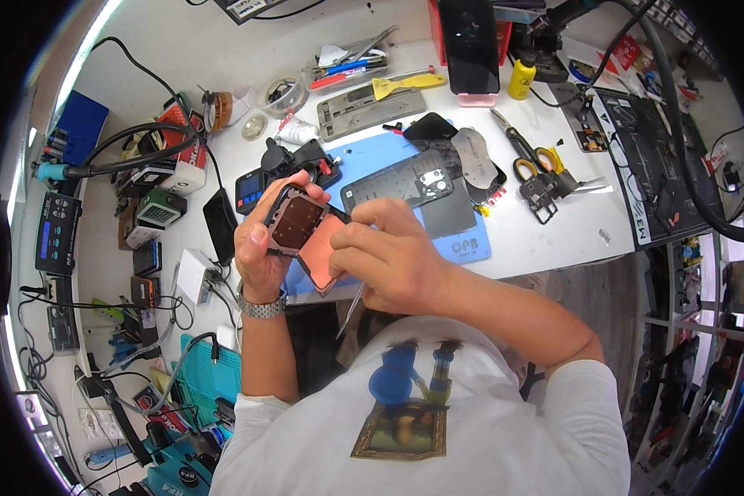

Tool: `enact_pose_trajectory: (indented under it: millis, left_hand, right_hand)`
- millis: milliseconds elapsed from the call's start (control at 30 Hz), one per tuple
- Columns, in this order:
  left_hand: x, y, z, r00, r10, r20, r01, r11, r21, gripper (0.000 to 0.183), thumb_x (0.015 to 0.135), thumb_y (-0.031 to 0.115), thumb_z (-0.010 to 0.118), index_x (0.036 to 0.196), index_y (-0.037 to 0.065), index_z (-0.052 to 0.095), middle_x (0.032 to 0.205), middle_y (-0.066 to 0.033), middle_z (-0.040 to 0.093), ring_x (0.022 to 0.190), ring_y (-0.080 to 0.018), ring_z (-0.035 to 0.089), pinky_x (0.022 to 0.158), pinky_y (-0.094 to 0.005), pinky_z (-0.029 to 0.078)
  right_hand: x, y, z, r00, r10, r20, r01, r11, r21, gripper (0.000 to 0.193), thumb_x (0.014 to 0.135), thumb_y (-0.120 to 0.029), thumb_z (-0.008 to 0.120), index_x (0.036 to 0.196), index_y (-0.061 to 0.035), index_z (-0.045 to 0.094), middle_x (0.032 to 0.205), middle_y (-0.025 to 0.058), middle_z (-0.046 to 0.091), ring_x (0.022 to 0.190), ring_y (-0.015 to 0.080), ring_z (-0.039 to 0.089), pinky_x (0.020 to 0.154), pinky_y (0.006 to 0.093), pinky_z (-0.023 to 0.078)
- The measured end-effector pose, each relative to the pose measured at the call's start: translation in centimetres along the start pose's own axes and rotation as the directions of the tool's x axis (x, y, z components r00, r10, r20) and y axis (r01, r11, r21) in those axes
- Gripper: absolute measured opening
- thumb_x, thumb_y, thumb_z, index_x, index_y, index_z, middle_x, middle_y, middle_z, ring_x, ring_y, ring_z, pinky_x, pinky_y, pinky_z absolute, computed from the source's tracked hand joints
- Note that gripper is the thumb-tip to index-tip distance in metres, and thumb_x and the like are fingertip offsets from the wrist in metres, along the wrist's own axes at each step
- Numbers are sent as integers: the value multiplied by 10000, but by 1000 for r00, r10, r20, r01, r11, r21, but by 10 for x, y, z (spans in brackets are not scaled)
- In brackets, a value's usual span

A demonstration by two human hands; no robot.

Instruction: The person uses a metal prying tool to open a smartphone, separates the screen assembly from the chassis, and removes internal components including the battery and camera module. The person then removes adhesive strips from the phone frame and places the parts on the workbench.

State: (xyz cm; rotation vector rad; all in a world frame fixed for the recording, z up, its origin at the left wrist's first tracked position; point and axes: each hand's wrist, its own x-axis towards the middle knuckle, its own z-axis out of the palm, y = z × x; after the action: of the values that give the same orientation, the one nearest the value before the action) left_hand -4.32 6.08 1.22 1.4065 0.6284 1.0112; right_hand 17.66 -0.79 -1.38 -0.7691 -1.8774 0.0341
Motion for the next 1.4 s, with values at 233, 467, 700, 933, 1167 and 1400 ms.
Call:
enact_pose_trajectory:
  millis: [233, 467, 700, 933, 1167, 1400]
  left_hand:
    - [1, -3, 2, 999, 34, 27, -34, 999, -2, 900, 1014, 608, 595, 1511, -142, 579, 1372, -204, 644, 1243, -270, 697, 1037, -387, 594]
    - [3, -7, -1, 998, 58, 30, -58, 998, 4, 905, 1006, 613, 598, 1504, -143, 586, 1361, -200, 670, 1238, -269, 710, 1054, -395, 591]
    - [3, -10, -6, 996, 81, 39, -81, 997, -3, 878, 1006, 579, 592, 1503, -145, 587, 1363, -204, 676, 1242, -285, 716, 1071, -410, 583]
    - [4, -13, -7, 999, 27, -21, -28, 998, -48, 1006, 921, 607, 665, 1510, -194, 515, 1326, -258, 702, 1241, -370, 719, 1078, -468, 597]
    - [5, -13, -6, 999, 47, -9, -47, 999, -18, 991, 917, 610, 646, 1495, -188, 539, 1300, -257, 709, 1216, -362, 726, 1058, -457, 597]
    - [7, -18, -10, 995, 86, 40, -79, 986, -149, 873, 969, 552, 668, 1463, -165, 600, 1359, -211, 679, 1232, -316, 724, 1103, -440, 578]
  right_hand:
    - [-23, 0, -3, 1000, -2, 2, 2, 999, -32, 409, 544, -33, 780, 927, -162, 714, 1061, -54, 669, 1029, 264, 575, 860, 416, 416]
    - [-41, -2, -6, 1000, -17, 13, 17, 999, -40, 410, 548, -71, 797, 939, -175, 727, 1092, -63, 698, 1015, 239, 555, 868, 392, 388]
    - [-54, -2, -16, 998, -40, 49, 42, 998, -36, 334, 625, -177, 876, 943, -176, 774, 1071, -29, 752, 945, 244, 543, 812, 406, 377]
    - [-73, 2, -24, 994, -59, 87, 64, 996, -54, 329, 628, -217, 908, 930, -180, 782, 1067, -37, 759, 952, 240, 535, 809, 408, 374]
    - [-89, 3, -30, 990, -58, 132, 64, 997, -37, 329, 624, -205, 910, 930, -185, 792, 1069, -43, 760, 956, 239, 531, 820, 401, 366]
    - [-96, 2, -40, 979, -51, 200, 60, 997, -41, 327, 617, -176, 898, 927, -191, 794, 1080, -53, 754, 967, 233, 535, 836, 400, 364]
